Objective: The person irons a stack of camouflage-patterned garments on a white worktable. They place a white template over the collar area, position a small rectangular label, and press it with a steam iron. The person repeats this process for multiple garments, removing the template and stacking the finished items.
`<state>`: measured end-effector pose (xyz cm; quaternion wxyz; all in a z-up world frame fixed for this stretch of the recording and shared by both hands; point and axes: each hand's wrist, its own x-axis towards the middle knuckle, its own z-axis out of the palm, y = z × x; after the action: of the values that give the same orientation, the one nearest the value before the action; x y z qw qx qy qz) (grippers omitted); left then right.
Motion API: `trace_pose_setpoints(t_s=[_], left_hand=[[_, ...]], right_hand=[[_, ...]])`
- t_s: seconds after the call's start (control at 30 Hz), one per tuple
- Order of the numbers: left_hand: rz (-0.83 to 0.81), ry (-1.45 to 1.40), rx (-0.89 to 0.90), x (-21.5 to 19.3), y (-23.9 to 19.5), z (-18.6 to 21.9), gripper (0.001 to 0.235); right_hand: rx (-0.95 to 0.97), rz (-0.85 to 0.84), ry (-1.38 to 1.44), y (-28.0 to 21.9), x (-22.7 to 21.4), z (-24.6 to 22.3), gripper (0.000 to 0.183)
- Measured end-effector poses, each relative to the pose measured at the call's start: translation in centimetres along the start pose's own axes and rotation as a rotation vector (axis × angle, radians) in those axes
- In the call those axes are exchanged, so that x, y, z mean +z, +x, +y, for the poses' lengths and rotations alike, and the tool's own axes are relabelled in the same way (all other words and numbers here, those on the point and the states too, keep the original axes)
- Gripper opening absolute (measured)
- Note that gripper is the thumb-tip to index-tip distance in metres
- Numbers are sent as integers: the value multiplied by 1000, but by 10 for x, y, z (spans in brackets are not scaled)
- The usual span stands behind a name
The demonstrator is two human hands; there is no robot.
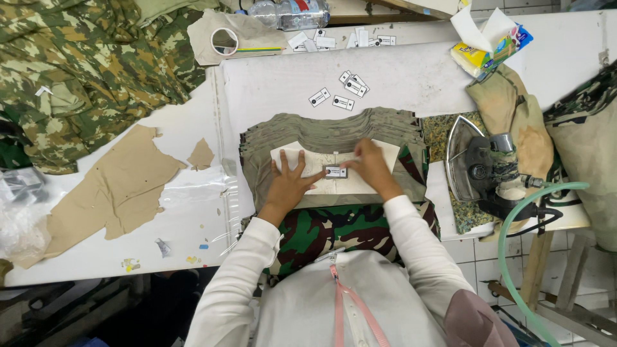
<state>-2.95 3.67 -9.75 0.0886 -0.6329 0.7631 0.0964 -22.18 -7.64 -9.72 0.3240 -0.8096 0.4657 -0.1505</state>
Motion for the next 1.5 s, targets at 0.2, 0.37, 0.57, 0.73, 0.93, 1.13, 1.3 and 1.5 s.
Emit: trace_pose_setpoints(t_s=[0.2,0.37,0.57,0.73,0.93,1.13,1.3,1.5], left_hand=[[70,23,15,24,6,-1,53],[69,56,19,21,6,1,53],[-39,-47,-10,11,4,0,49],[-108,-12,-6,6,3,1,48],[-145,-24,-25,-19,-3,3,42],[-161,-29,-36,-21,0,3,41],[-104,-15,-25,-14,-7,4,42],[-27,-121,-66,12,-1,-3,51]], right_hand=[[513,355,-675,-24,-163,33,78],[421,312,-559,-41,-188,139,56],[436,158,-477,-52,-189,149,46],[368,154,-486,-48,-177,86,41],[387,-152,-602,-23,-126,-51,40],[31,-351,-660,-1,-62,-59,42],[-112,-343,-466,-19,-79,-75,38],[-144,-403,-511,-7,-62,-79,38]])
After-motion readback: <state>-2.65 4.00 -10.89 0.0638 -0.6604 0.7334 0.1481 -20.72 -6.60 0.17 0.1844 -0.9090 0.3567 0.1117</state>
